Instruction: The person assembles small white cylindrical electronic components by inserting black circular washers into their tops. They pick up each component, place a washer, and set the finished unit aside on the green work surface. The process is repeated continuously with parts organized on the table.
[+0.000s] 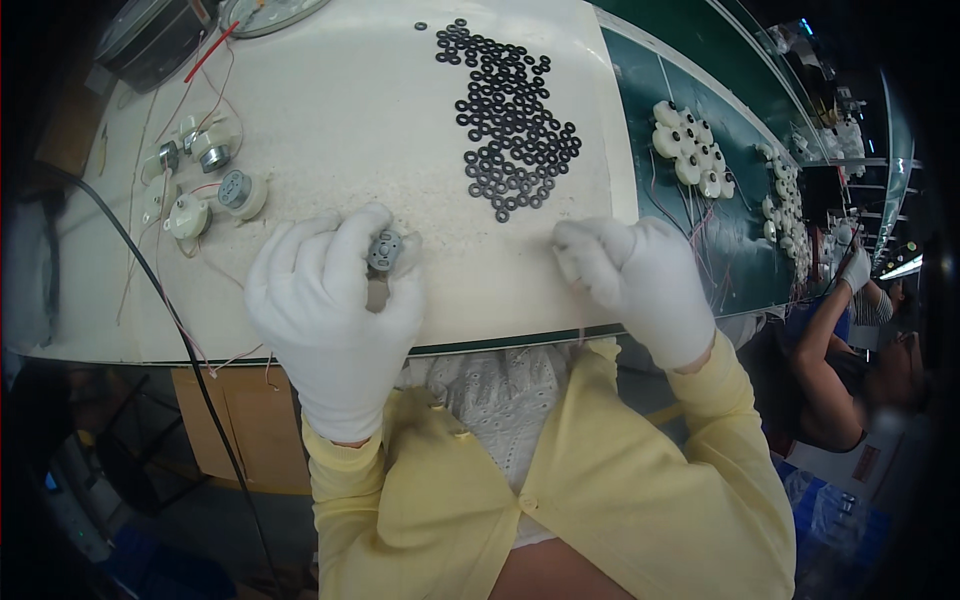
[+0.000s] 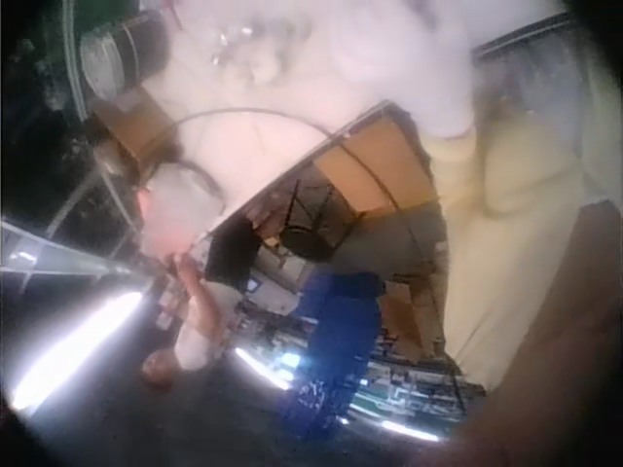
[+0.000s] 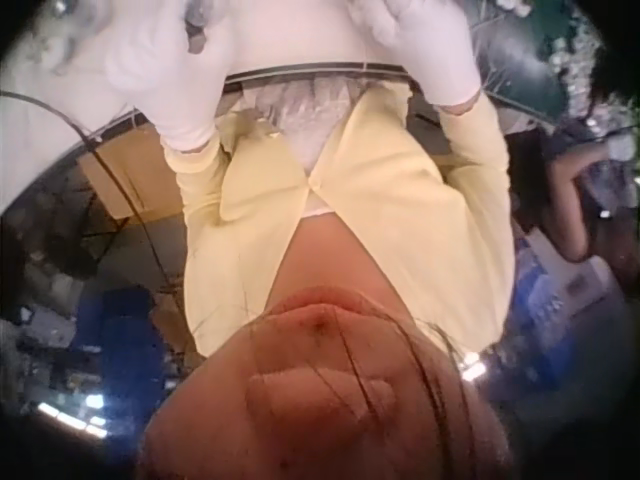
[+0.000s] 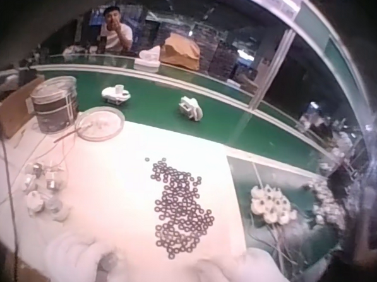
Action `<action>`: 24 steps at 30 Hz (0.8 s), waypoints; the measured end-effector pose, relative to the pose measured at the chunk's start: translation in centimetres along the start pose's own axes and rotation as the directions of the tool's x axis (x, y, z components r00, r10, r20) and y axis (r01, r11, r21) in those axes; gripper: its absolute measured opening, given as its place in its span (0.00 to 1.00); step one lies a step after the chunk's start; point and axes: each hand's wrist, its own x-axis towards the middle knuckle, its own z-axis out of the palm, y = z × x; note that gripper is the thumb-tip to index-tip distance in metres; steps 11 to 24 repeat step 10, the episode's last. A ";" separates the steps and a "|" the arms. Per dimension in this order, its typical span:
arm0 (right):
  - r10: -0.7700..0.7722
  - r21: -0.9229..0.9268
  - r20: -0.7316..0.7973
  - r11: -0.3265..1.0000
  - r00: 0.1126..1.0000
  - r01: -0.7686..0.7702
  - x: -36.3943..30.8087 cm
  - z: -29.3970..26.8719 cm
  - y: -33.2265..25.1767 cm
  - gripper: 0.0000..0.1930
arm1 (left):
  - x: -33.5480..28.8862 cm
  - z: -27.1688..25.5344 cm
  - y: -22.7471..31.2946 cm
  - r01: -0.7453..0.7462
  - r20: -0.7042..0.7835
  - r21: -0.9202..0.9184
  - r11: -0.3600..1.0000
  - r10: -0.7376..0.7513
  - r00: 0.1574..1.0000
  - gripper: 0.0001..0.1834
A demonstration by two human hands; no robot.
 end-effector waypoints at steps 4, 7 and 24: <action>0.392 0.089 -0.012 0.917 0.920 -0.390 -2.4 1.0 1.6 0.07 | 0.0 0.3 0.1 -0.004 -0.013 -0.029 1.000 0.004 1.000 0.17; 0.548 0.239 -0.039 0.817 0.835 -0.525 -3.1 0.4 1.9 0.07 | 0.0 0.2 0.3 0.024 0.022 -0.030 0.999 -0.024 0.999 0.17; 0.643 0.378 -0.058 0.722 0.764 -0.579 -3.1 -1.0 1.8 0.11 | 0.0 0.2 0.1 0.028 0.035 -0.035 0.999 -0.027 0.999 0.17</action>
